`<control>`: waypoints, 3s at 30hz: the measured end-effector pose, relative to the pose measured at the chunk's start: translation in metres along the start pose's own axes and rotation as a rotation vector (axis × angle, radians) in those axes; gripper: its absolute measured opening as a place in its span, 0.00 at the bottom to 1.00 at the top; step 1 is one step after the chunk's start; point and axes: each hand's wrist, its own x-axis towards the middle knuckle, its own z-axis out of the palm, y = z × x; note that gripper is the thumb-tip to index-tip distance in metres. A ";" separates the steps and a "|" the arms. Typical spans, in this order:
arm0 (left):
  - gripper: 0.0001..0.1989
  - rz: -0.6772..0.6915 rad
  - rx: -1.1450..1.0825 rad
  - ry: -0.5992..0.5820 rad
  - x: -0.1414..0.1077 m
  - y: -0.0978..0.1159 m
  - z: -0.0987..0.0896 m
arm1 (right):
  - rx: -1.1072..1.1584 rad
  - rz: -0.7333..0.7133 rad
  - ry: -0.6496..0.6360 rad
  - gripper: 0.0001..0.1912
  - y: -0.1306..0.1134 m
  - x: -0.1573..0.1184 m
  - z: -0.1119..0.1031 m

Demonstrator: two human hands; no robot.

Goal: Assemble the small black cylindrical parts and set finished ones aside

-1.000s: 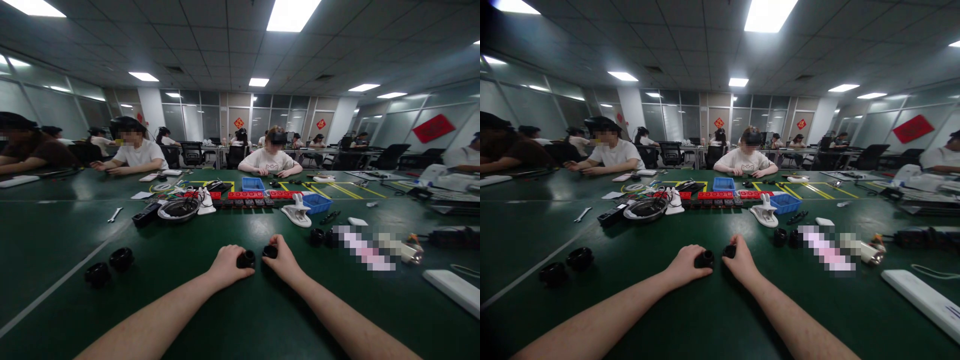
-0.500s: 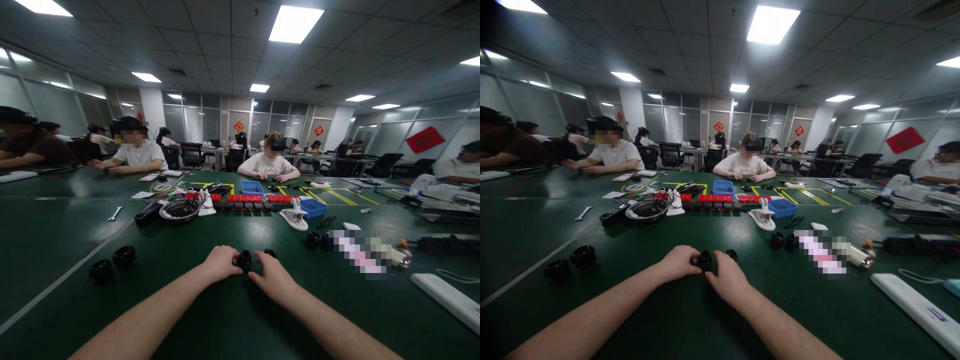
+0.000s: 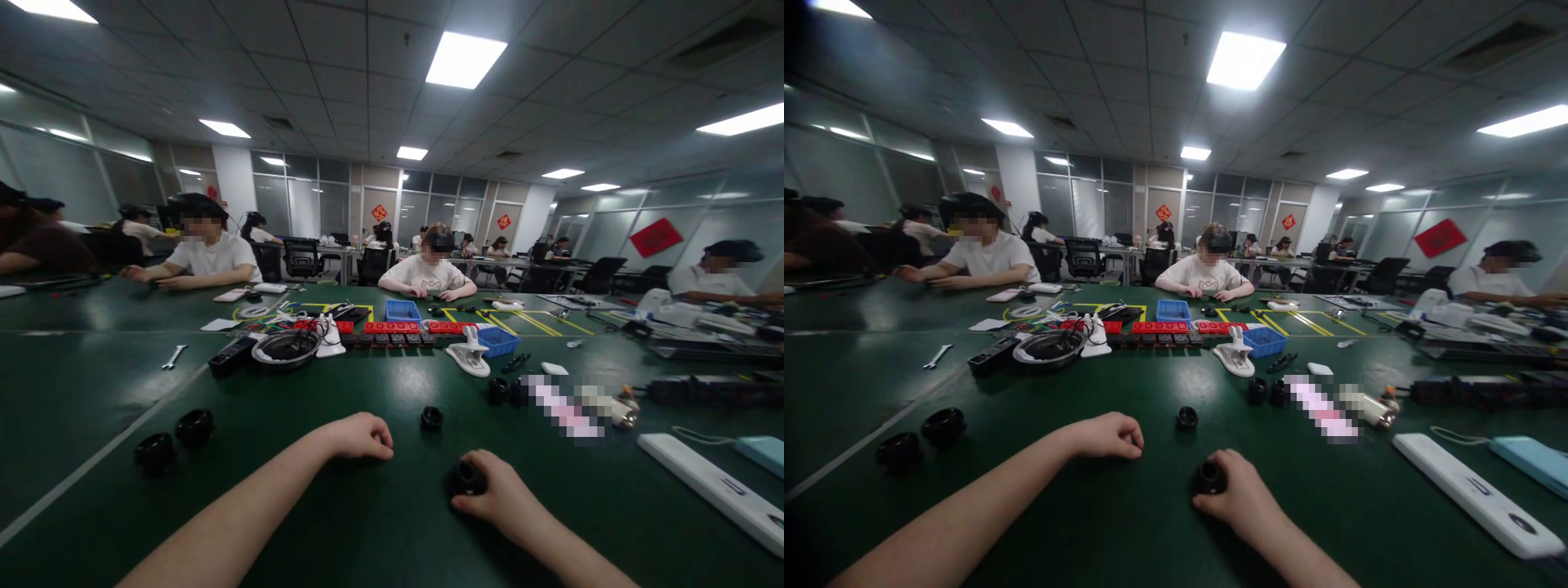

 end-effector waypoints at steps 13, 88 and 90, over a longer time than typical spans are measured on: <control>0.14 -0.069 0.263 0.436 0.011 0.008 0.026 | -0.173 0.359 0.250 0.28 0.114 0.071 -0.054; 0.15 -0.063 0.295 0.453 0.015 0.005 0.029 | -0.301 -0.302 0.035 0.12 0.010 0.039 -0.004; 0.15 -0.051 0.289 0.423 0.012 0.007 0.026 | -0.306 -0.287 0.028 0.11 0.007 0.039 0.003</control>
